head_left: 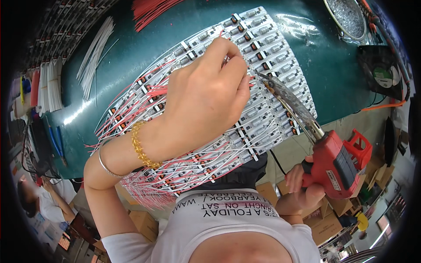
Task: The person uses a soldering iron to attach red and white wires to a grid of electronic components on a workbench. They pick up individual wires, apply the soldering iron to the connection points, and occasionally use pliers to adjust the wires.
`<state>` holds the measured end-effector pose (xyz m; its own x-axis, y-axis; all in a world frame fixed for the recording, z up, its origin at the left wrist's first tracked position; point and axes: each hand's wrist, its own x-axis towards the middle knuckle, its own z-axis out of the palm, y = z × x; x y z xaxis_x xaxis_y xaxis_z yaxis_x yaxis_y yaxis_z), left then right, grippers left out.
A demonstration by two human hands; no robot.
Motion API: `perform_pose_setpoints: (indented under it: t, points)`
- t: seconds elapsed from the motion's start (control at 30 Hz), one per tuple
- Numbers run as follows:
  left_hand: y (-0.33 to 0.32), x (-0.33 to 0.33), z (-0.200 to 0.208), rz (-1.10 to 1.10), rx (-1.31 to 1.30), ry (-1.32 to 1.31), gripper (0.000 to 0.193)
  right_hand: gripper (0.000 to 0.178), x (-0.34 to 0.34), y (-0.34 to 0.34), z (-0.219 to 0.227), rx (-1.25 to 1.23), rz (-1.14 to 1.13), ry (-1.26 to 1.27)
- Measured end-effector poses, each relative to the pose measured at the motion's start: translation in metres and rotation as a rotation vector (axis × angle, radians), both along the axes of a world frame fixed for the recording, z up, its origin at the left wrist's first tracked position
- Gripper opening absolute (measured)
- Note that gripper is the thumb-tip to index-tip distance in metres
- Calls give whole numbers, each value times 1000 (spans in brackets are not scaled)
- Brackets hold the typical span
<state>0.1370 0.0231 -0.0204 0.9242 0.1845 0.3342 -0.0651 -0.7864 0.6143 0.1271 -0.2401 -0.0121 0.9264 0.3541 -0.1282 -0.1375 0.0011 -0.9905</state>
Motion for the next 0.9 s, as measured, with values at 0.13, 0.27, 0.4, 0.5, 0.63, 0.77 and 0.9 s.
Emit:
perform_pose_setpoints:
  t: [0.13,0.27,0.4,0.5,0.63,0.77,0.9]
  points:
    - [-1,-1,0,19,37,4,10,74,-1,-1,1,-25,27,45]
    - [-1,-1,-1,18,57,1,12,72,0,-1,0,-11,24,-4]
    - [-3,-1,1,19,60,2,12,76,1,-4,3,30,22,16]
    - [-1,-2,-1,23,63,-3,12,79,2,-2,3,18,45,8]
    - [-2,-1,-1,18,69,-9,11,81,0,-3,-1,40,22,-14]
    - [-3,-2,3,30,34,-31,9,82,3,-5,1,53,68,-30]
    - [-2,-4,8,-15,-54,-15,8,82,-3,-11,1,71,1,-21]
